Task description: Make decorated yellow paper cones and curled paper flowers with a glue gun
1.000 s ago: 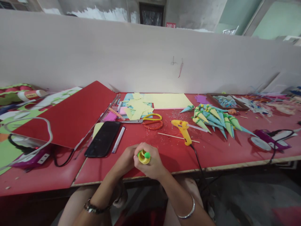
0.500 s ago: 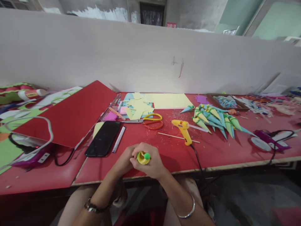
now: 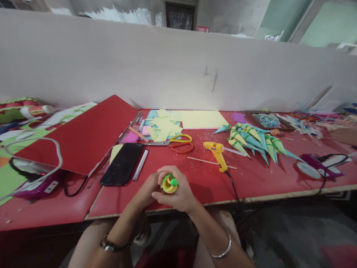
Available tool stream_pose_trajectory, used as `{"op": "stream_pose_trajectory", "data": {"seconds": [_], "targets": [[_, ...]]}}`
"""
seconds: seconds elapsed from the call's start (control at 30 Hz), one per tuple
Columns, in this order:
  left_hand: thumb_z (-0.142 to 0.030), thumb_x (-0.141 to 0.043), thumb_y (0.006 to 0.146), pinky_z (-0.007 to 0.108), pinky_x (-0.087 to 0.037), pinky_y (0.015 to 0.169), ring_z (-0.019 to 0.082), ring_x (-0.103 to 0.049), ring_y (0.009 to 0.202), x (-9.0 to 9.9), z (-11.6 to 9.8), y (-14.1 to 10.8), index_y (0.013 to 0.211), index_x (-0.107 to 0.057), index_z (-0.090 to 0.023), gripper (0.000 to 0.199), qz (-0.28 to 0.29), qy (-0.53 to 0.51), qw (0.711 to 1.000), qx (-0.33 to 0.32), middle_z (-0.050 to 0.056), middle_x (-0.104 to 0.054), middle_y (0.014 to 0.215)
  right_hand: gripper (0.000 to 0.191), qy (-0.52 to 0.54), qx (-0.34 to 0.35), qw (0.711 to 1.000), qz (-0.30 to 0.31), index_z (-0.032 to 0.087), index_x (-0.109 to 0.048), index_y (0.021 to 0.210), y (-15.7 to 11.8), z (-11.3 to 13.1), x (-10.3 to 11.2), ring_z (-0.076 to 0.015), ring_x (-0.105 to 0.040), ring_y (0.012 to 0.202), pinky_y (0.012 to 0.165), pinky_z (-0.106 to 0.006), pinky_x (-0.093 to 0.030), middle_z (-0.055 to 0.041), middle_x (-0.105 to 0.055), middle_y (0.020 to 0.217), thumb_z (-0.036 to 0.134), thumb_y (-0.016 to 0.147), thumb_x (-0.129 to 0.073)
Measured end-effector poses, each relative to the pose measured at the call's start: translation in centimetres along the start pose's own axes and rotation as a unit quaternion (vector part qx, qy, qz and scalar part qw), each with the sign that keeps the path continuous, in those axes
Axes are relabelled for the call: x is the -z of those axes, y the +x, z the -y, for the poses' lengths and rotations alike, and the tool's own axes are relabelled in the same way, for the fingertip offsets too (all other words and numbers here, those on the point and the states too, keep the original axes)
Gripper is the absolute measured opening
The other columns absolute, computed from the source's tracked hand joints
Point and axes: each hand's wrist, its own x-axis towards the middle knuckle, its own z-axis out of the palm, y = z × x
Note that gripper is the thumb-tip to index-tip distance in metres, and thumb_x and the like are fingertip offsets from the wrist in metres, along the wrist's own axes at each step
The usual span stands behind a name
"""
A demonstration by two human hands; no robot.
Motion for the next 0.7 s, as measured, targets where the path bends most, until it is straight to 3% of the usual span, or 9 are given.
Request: {"op": "stream_pose_trajectory", "data": {"seconds": [0.13,0.27,0.33,0.5,0.63,0.7], "targets": [[-0.017,-0.051,0.064,0.020,-0.045,0.056,0.013,-0.052,0.059,0.12,-0.25,0.02,0.060,-0.057,-0.015,0.007,0.031,-0.025,0.999,-0.024,-0.001,-0.058,0.063,0.052,-0.013,0.027,0.999,-0.036,0.022,-0.048,0.110,0.04,0.04,0.12,-0.0166,-0.053,0.087,0.079,-0.029,-0.044,-0.0039,-0.053,0.096,0.025,0.063,-0.069],[-0.018,-0.050,0.066,0.021,-0.045,0.057,0.014,-0.053,0.066,0.31,-0.81,-0.15,0.066,-0.058,-0.015,0.008,0.023,-0.037,0.999,-0.029,0.001,-0.060,0.071,0.024,-0.025,0.048,0.999,0.005,0.022,-0.059,0.091,0.27,0.26,0.39,-0.0152,-0.055,0.080,0.074,-0.028,-0.044,-0.0020,-0.057,0.085,0.025,0.069,-0.067],[-0.020,-0.050,0.067,0.022,-0.045,0.059,0.015,-0.053,0.068,0.32,-0.88,-0.22,0.067,-0.058,-0.015,0.009,0.018,-0.041,0.999,-0.028,0.001,-0.061,0.074,0.019,-0.021,0.047,0.999,0.013,0.021,-0.060,0.087,0.31,0.31,0.43,-0.0150,-0.056,0.080,0.074,-0.027,-0.045,-0.0021,-0.059,0.084,0.027,0.070,-0.067],[-0.026,-0.054,0.071,0.023,-0.047,0.062,0.015,-0.055,0.067,0.12,-0.70,-0.19,0.075,-0.059,-0.016,0.012,0.020,-0.052,0.998,-0.020,0.001,-0.062,0.072,0.047,-0.006,-0.016,1.000,0.005,0.022,-0.053,0.108,0.10,0.15,0.53,-0.0172,-0.058,0.088,0.080,-0.030,-0.046,-0.0047,-0.062,0.096,0.032,0.066,-0.071],[-0.026,-0.052,0.073,0.022,-0.046,0.057,0.014,-0.053,0.062,0.07,-0.63,-0.10,0.070,-0.058,-0.015,0.012,0.024,-0.056,0.998,-0.014,0.001,-0.061,0.068,0.034,0.003,-0.042,0.999,0.027,0.022,-0.058,0.099,-0.02,0.03,0.58,-0.0160,-0.059,0.079,0.074,-0.028,-0.047,-0.0026,-0.063,0.086,0.030,0.068,-0.069],[-0.025,-0.054,0.071,0.021,-0.046,0.058,0.013,-0.053,0.061,0.14,-0.68,-0.09,0.067,-0.057,-0.015,0.012,0.032,-0.055,0.998,-0.016,0.000,-0.061,0.066,0.040,0.029,-0.057,0.998,0.005,0.022,-0.055,0.104,0.01,-0.11,0.45,-0.0154,-0.058,0.078,0.073,-0.027,-0.047,-0.0026,-0.062,0.087,0.029,0.067,-0.070]]}}
